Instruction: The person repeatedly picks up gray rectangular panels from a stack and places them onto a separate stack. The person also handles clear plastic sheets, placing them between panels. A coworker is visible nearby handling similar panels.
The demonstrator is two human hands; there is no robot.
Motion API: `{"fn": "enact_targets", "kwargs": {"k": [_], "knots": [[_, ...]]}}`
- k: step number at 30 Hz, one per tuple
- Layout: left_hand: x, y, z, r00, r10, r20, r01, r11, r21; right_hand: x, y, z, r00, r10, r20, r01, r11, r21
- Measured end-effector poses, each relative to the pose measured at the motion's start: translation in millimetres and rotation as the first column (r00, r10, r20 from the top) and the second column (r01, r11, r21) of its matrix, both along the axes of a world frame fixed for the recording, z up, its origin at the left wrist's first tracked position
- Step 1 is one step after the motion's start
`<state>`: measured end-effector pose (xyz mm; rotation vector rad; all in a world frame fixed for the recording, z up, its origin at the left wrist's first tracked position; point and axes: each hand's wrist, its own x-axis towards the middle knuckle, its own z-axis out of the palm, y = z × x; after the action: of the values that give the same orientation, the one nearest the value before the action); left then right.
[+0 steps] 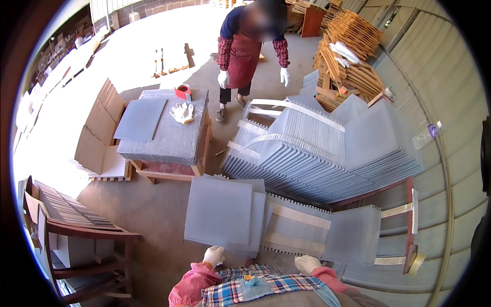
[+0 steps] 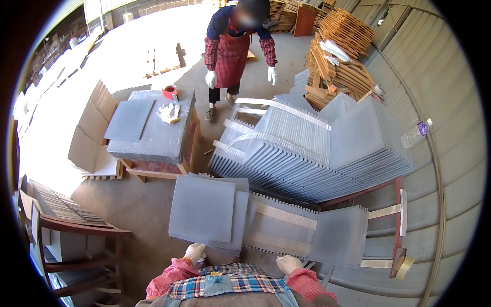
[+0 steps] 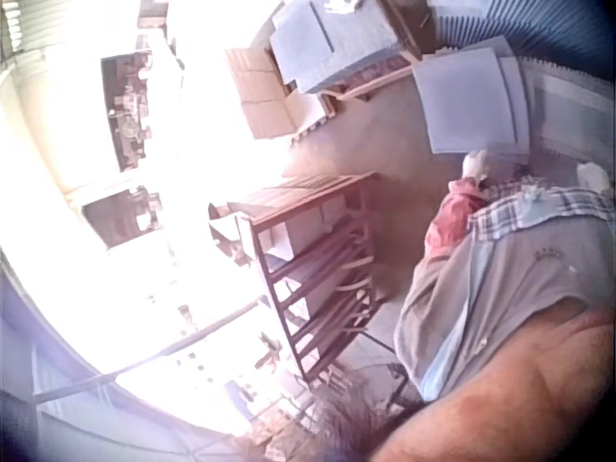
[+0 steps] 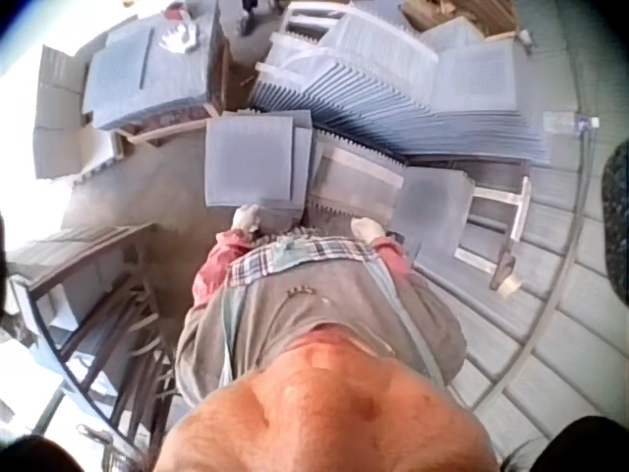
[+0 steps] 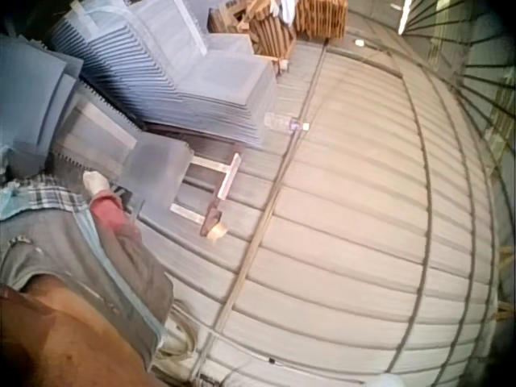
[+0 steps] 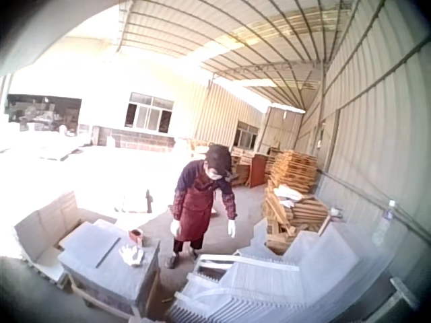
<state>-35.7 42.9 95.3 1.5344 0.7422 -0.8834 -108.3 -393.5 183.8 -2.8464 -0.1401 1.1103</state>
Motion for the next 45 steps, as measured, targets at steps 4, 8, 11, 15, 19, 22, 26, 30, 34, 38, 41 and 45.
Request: {"fn": "enact_targets", "kwargs": {"k": [4,8,11,15,19,22,26,30,34,38,41,45], "knots": [[-16,-2,-12,0.999,-0.002,-0.034,0.002,1.000,0.004,-23,-25,-52,0.977,-0.159,0.142,0.150,0.986,0.073],[-30,4,-13,0.996,-0.031,-0.078,0.034,0.999,0.038,-11,-13,-26,0.951,-0.305,0.060,0.297,0.949,0.105],[-36,7,-19,0.998,-0.010,-0.058,0.012,0.999,0.035,-5,-4,-8,0.915,-0.401,0.046,0.398,0.915,0.067],[-38,5,-23,0.999,-0.013,-0.041,0.014,1.000,0.021,-5,-35,-19,0.890,-0.444,0.104,0.447,0.894,-0.011],[-35,10,-17,0.999,-0.011,-0.048,0.014,0.999,0.048,5,-84,-24,0.846,-0.422,0.326,0.440,0.898,0.020],[-37,3,-4,0.998,-0.009,-0.065,0.014,0.997,0.070,40,-143,-22,0.837,-0.141,0.528,0.248,0.959,-0.138],[-54,-11,-17,0.992,-0.035,-0.118,0.050,0.990,0.128,120,-198,11,0.854,0.070,0.516,0.207,0.864,-0.459],[-89,-17,-39,0.989,-0.042,-0.140,0.062,0.988,0.141,146,-247,-12,0.872,0.091,0.482,0.217,0.809,-0.546],[-82,-45,-28,0.952,-0.129,-0.277,0.186,0.964,0.188,108,-305,-95,0.740,0.323,0.590,0.132,0.790,-0.599],[-102,-35,-52,0.966,-0.187,-0.177,0.219,0.958,0.185,2,-263,-167,0.900,0.184,0.396,-0.011,0.916,-0.400],[-82,-63,-16,0.968,-0.100,-0.229,0.152,0.964,0.221,-80,-227,-181,0.961,0.152,0.231,-0.075,0.947,-0.311],[-96,-62,-29,0.946,-0.224,-0.235,0.274,0.939,0.207,-48,-248,-187,0.952,0.163,0.259,-0.069,0.939,-0.336]]}}
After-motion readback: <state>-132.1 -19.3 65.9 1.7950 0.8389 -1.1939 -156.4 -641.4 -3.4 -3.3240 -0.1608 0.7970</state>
